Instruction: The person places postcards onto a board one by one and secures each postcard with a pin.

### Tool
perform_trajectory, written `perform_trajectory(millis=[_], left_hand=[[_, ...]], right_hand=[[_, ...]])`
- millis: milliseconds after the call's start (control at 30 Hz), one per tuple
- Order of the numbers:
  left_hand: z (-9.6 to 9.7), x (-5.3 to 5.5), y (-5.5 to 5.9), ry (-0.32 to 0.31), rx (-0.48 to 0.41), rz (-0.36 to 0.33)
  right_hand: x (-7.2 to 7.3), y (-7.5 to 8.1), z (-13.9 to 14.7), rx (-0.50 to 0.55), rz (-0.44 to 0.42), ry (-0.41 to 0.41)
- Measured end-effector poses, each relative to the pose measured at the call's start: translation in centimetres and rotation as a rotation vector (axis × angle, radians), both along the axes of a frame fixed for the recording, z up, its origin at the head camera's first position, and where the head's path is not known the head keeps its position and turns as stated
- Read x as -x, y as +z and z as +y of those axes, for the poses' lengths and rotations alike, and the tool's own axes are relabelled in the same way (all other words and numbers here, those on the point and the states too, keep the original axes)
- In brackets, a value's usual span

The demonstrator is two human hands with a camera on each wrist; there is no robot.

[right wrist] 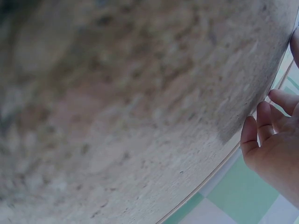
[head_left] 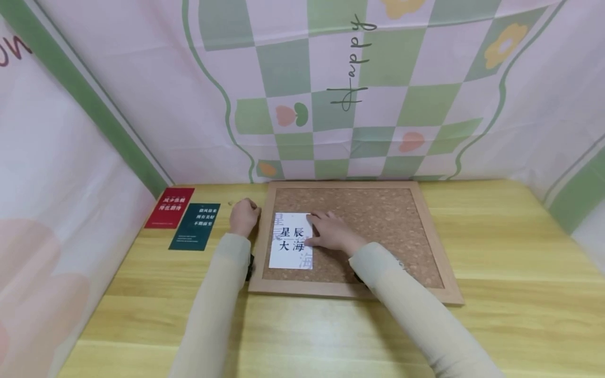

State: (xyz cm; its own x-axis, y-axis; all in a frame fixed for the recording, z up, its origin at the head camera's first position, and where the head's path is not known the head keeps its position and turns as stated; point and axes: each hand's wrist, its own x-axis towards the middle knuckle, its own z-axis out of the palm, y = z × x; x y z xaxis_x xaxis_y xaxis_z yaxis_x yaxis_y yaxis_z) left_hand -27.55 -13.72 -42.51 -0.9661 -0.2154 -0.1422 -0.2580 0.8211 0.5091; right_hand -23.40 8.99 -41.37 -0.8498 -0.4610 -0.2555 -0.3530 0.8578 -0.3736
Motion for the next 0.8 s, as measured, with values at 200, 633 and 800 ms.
perform_trajectory(millis=[200, 633, 800], left_hand=[[-0.1, -0.3, 0.3, -0.009, 0.021, 0.000], [0.5, -0.1, 1.6, -0.015, -0.232, 0.063], [1.7, -0.2, 2.3, -0.065, -0.337, 0.041]], right_hand=[[-0.1, 0.0, -0.1, 0.008, -0.016, -0.005], [-0.3, 0.5, 0.0, 0.013, -0.030, -0.008], [-0.3, 0.6, 0.1, 0.009, -0.027, -0.006]])
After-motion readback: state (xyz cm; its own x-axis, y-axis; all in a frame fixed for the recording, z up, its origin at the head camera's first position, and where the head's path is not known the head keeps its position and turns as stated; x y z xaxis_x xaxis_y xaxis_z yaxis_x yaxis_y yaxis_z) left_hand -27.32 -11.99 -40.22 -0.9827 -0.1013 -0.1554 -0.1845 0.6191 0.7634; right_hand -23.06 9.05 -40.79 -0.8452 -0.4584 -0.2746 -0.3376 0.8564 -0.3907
